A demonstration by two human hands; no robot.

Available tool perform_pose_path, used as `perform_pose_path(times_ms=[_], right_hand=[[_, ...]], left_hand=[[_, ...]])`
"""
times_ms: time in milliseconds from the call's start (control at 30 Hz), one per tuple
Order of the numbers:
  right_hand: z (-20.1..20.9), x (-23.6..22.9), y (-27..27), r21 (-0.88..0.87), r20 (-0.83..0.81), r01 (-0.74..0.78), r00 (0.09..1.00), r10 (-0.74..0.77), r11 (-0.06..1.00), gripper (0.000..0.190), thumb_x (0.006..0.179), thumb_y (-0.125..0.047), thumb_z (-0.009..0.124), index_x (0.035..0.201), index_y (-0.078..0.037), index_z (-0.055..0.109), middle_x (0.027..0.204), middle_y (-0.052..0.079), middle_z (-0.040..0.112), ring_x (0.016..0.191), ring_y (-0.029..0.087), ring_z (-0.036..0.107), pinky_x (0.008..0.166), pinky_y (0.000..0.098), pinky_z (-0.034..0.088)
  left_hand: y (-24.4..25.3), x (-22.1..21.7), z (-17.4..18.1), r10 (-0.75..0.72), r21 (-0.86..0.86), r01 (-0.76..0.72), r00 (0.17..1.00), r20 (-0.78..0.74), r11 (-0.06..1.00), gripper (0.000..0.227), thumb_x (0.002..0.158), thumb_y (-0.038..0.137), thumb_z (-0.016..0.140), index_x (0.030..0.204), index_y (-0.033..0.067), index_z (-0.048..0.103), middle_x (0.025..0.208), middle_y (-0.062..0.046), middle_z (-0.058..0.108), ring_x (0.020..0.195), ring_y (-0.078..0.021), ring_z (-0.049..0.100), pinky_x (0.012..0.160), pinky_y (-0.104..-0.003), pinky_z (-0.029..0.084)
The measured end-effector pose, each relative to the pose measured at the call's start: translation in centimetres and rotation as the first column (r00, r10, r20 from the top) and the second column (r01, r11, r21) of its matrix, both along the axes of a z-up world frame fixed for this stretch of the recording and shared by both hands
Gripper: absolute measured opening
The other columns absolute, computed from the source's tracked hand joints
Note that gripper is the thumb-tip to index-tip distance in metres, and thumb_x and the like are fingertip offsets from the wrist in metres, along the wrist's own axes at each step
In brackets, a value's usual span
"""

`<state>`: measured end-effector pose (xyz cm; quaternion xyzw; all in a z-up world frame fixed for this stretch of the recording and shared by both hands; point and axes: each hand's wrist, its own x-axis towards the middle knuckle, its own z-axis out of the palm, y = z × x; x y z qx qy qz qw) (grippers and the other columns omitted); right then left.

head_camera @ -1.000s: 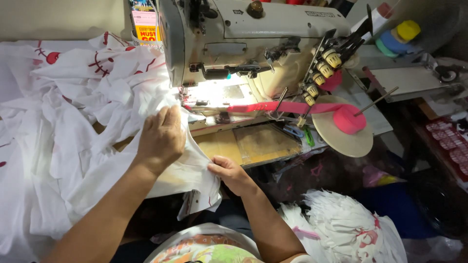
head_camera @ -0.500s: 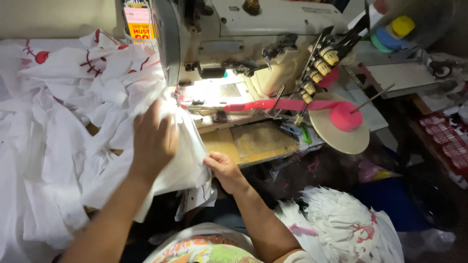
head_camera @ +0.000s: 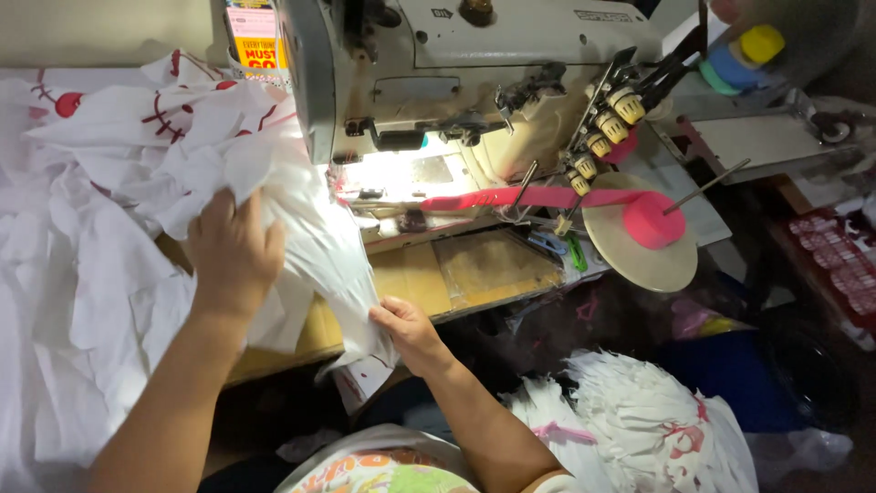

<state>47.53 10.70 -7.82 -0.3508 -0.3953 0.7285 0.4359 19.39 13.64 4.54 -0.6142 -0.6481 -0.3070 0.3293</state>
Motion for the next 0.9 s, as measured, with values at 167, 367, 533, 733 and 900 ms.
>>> perform_pose_path(times_ms=[167, 367, 533, 733, 900], right_hand=[[5.0, -3.7, 3.2, 0.160, -0.008, 0.077, 0.997, -0.077, 0.984, 0.010, 0.097, -0.009, 0.069, 0.087, -0.009, 0.066, 0.076, -0.001, 0.055, 0.073, 0.007, 0.050, 0.065, 0.0217, 0.041], [5.4, -7.3, 6.1, 0.044, -0.125, 0.149, 0.982, -0.143, 0.988, 0.009, 0.095, -0.008, 0.069, 0.086, -0.004, 0.068, 0.065, 0.001, 0.062, 0.058, 0.009, 0.060, 0.056, 0.0201, 0.048], [8.6, -4.4, 3.2, 0.352, 0.222, 0.002, 0.971, -0.086, 0.936, 0.010, 0.086, -0.013, 0.066, 0.083, -0.009, 0.058, 0.071, -0.004, 0.050, 0.066, 0.008, 0.048, 0.058, 0.0249, 0.038], [13.1, 3.7, -1.2, 0.271, 0.856, -0.538, 0.513, 0.055, 0.798, 0.036, 0.075, -0.021, 0.053, 0.101, -0.009, 0.074, 0.096, 0.004, 0.077, 0.087, 0.016, 0.066, 0.077, 0.0321, 0.050], [8.7, 12.8, 6.0, 0.227, 0.969, -0.175, 0.136, -0.205, 0.958, 0.018, 0.080, -0.015, 0.064, 0.093, -0.008, 0.073, 0.093, 0.015, 0.074, 0.085, 0.033, 0.068, 0.080, 0.0437, 0.053]], left_hand=[[7.5, -1.7, -0.2, 0.020, -0.369, 0.095, 0.955, 0.295, 0.924, 0.051, 0.087, 0.037, 0.065, 0.135, 0.0212, 0.067, 0.135, -0.016, 0.058, 0.126, -0.0408, 0.053, 0.094, -0.059, 0.041], [-4.4, 5.5, -0.8, -0.229, -0.110, 0.309, 0.862, 0.453, 0.945, 0.042, 0.076, 0.012, 0.076, 0.117, 0.0088, 0.070, 0.146, -0.025, 0.049, 0.125, -0.0494, 0.055, 0.093, -0.057, 0.048], [-12.4, 8.2, -3.3, -0.183, -0.188, 0.594, 0.508, 0.842, 0.782, 0.018, 0.076, 0.003, 0.053, 0.088, 0.0139, 0.061, 0.111, -0.012, 0.052, 0.093, -0.0353, 0.059, 0.081, -0.045, 0.048], [-14.1, 7.0, 1.4, -0.264, -0.155, 0.633, 0.517, 0.814, 0.759, 0.014, 0.073, -0.005, 0.045, 0.071, 0.0093, 0.046, 0.072, -0.002, 0.045, 0.066, -0.0179, 0.044, 0.063, -0.032, 0.035], [-13.7, 7.7, -0.4, -0.291, -0.175, 0.660, 0.533, 0.795, 0.730, 0.014, 0.074, -0.005, 0.047, 0.074, 0.0086, 0.049, 0.073, -0.003, 0.047, 0.066, -0.0200, 0.044, 0.065, -0.033, 0.037]])
